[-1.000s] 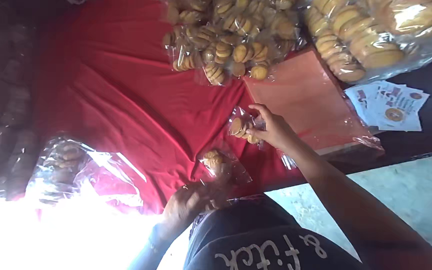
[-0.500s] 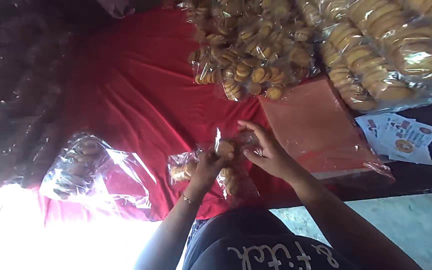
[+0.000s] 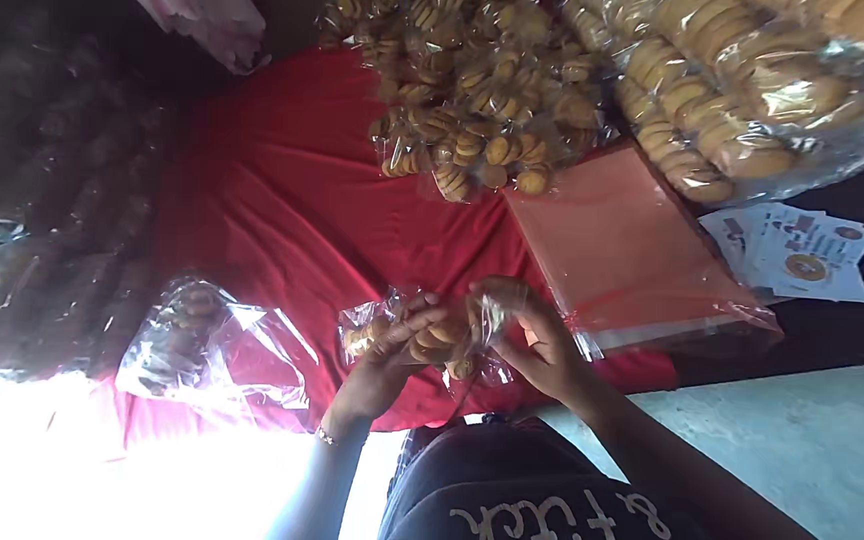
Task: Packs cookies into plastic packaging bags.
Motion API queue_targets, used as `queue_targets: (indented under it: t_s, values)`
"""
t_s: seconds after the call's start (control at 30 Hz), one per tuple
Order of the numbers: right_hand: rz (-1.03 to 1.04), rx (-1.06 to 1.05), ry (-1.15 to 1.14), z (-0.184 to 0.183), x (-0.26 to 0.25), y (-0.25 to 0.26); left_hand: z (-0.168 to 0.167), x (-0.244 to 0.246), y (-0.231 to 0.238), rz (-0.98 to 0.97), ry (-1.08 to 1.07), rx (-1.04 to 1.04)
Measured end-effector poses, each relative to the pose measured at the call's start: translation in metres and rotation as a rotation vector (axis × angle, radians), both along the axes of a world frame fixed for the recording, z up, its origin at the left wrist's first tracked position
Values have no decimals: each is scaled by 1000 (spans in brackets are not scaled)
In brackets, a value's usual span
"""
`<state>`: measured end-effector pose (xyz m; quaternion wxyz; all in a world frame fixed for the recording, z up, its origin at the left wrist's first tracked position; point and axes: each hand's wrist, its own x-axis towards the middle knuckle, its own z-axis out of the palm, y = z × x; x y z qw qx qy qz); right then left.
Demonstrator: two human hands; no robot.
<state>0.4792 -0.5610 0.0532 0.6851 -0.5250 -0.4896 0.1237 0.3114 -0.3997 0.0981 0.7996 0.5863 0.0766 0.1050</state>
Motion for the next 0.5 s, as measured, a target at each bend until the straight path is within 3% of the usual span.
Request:
queue_targets:
  t_s: [0.17,0.3,0.4,0.5]
  values:
    - [76,89,-167,16,-8,-14,5,-26,-23,-3,-198,-536]
    - [128,91,-357,29,-15,-24,15,-43,-40,120,-58,-454]
    - [361,-1,-39,30,-29,-25,14,-52,-41,177,8,-412]
    - [481,-87,416,26,-48,-14,15,-65,-34,215,0,-150]
